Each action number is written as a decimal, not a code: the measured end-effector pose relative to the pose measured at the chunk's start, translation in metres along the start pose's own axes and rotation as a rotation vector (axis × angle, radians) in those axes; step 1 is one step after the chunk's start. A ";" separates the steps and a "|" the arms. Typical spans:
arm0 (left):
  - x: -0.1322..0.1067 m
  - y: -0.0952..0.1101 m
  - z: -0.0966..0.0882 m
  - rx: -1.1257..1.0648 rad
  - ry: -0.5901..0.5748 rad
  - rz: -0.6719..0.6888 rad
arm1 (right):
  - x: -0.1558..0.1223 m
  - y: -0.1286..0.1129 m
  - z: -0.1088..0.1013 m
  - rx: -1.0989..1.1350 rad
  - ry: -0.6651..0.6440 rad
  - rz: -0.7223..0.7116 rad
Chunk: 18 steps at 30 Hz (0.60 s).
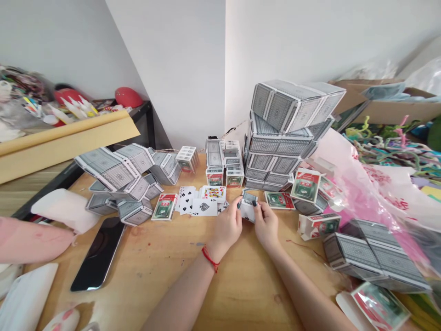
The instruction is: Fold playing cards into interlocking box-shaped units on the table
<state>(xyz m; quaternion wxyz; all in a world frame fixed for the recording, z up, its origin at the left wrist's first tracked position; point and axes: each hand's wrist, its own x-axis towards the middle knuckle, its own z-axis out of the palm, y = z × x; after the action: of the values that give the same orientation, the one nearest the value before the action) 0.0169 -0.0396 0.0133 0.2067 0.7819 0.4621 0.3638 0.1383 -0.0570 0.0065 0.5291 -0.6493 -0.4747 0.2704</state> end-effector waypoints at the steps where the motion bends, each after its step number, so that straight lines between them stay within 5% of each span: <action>1: 0.001 0.002 -0.002 -0.036 0.002 0.003 | 0.000 0.001 0.000 0.002 -0.016 -0.002; 18: 0.004 -0.002 -0.001 -0.092 0.119 -0.046 | -0.002 0.007 0.007 0.221 -0.135 0.088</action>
<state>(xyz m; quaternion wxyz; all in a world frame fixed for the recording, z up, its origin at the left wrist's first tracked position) 0.0159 -0.0353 0.0136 0.2226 0.7379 0.4742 0.4255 0.1339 -0.0558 -0.0019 0.5518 -0.5878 -0.4476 0.3869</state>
